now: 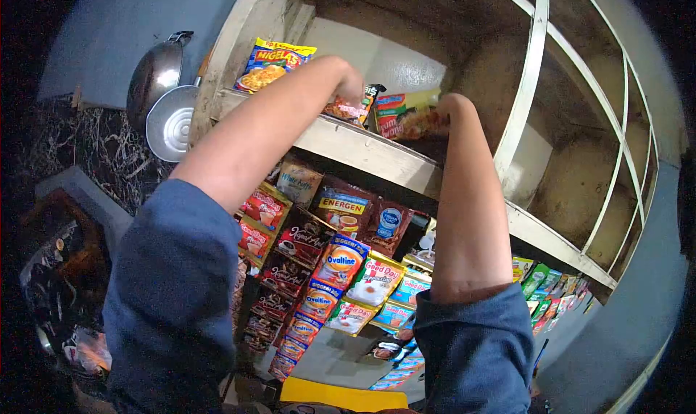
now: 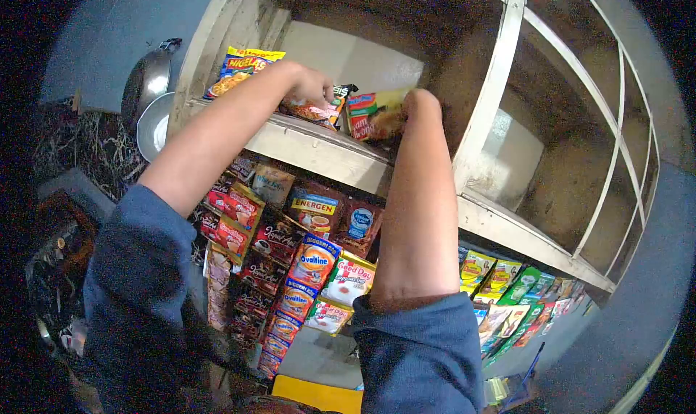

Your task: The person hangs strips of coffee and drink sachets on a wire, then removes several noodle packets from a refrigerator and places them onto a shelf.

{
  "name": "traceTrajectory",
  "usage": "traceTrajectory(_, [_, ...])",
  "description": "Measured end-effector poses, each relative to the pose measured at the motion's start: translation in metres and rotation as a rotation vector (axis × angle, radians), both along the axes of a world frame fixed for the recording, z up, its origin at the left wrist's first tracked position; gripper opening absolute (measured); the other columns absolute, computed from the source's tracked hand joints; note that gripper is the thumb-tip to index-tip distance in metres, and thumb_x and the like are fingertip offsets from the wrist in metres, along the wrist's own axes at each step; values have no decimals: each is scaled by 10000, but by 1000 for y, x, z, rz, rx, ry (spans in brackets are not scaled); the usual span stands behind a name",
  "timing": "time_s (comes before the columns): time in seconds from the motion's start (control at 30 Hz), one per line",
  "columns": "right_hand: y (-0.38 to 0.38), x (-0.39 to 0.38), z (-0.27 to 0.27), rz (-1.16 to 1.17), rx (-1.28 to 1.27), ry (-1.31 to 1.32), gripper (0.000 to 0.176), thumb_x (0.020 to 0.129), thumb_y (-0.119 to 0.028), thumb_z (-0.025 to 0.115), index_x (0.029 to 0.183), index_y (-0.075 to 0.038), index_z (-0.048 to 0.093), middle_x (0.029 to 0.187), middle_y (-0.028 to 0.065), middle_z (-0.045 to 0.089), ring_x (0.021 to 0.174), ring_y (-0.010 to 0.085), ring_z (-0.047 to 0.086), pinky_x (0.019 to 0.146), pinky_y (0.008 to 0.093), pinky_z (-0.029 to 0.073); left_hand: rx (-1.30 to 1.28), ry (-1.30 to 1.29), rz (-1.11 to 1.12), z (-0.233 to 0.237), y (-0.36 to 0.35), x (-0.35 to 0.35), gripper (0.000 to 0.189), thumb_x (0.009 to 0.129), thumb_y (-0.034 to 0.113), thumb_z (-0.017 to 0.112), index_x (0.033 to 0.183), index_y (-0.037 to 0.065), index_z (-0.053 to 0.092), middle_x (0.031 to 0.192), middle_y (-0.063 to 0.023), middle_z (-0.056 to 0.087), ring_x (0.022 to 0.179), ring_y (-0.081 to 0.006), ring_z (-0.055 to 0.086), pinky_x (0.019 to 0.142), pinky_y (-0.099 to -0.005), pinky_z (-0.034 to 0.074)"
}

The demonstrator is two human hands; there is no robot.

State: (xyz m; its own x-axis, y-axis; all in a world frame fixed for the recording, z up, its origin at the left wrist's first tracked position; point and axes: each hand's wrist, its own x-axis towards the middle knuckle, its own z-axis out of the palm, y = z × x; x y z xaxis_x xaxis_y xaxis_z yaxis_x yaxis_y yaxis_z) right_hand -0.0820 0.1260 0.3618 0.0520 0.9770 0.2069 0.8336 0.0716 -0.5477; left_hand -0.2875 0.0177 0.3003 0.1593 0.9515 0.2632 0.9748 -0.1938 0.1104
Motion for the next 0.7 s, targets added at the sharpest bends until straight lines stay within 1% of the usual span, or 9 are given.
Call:
traceTrajectory(0.1, [-51, 1, -26, -23, -178, -430, 108, 725, -103, 529, 783, -26, 579, 711, 115, 588, 651, 204, 573, 559, 358, 448, 52, -46, 20, -3, 4, 1, 465, 706, 279, 641, 1123, 164, 470, 1068, -91, 505, 914, -239, 489, 662, -388, 466])
traceTrajectory(0.17, [-48, -1, -30, -39, -273, -499, 134, 737, -118, 520, 819, -34, 583, 751, 112, 596, 672, 200, 564, 599, 354, 444, 56, -16, 2, -3, 7, 0, 459, 706, 272, 640, 1120, 159, 476, 1070, -86, 505, 917, -242, 489, 675, -394, 459])
traceTrajectory(0.23, [-19, 7, -27, -99, -137, -412, 144, 744, -139, 519, 825, -46, 592, 759, 108, 599, 674, 196, 562, 626, 357, 445, 55, 21, -19, -2, 10, 1, 453, 705, 264, 638, 1116, 154, 483, 1072, -81, 506, 919, -246, 488, 688, -399, 453])
traceTrajectory(0.33, [-71, -8, -40, -125, -8, -532, 158, 752, -179, 524, 807, -51, 598, 755, 95, 606, 663, 196, 566, 604, 342, 451, 58, 18, -51, 0, 19, 0, 452, 703, 257, 637, 1113, 134, 493, 1069, -78, 515, 929, -233, 490, 729, -391, 436])
traceTrajectory(0.37, [-57, 0, -37, -128, -12, -535, 158, 752, -179, 524, 807, -51, 598, 755, 95, 606, 663, 196, 566, 604, 342, 451, 55, 21, -39, 1, 28, -1, 459, 702, 257, 638, 1119, 133, 494, 1066, -76, 521, 933, -221, 491, 748, -382, 428])
traceTrajectory(0.47, [-29, 16, -29, -131, -135, -297, 172, 739, -213, 555, 792, -55, 600, 736, 77, 611, 636, 188, 568, 581, 315, 456, 54, 67, -22, 1, 39, -1, 465, 702, 267, 636, 1124, 127, 500, 1074, -70, 527, 951, -204, 491, 777, -364, 417])
traceTrajectory(0.57, [-58, 3, -41, -77, 47, -391, 188, 715, -229, 589, 789, -57, 602, 697, 67, 604, 579, 175, 548, 532, 289, 436, 30, 93, -11, 1, 37, -1, 464, 706, 285, 628, 1125, 125, 506, 1101, -63, 522, 986, -202, 486, 808, -358, 404])
traceTrajectory(0.63, [-39, 4, -40, -17, -69, -592, 159, 726, -203, 571, 808, -69, 597, 656, 43, 582, 521, 152, 491, 500, 277, 400, 6, 75, -2, -2, 36, 0, 465, 710, 295, 624, 1127, 128, 507, 1119, -59, 516, 1006, -206, 481, 829, -362, 396])
traceTrajectory(0.7, [-15, 8, -37, 18, -153, -591, 161, 727, -187, 565, 848, -86, 597, 644, 24, 570, 504, 146, 461, 490, 274, 385, 17, 106, 28, -3, 41, -1, 460, 713, 301, 617, 1127, 131, 508, 1133, -60, 512, 1032, -211, 473, 864, -353, 374])
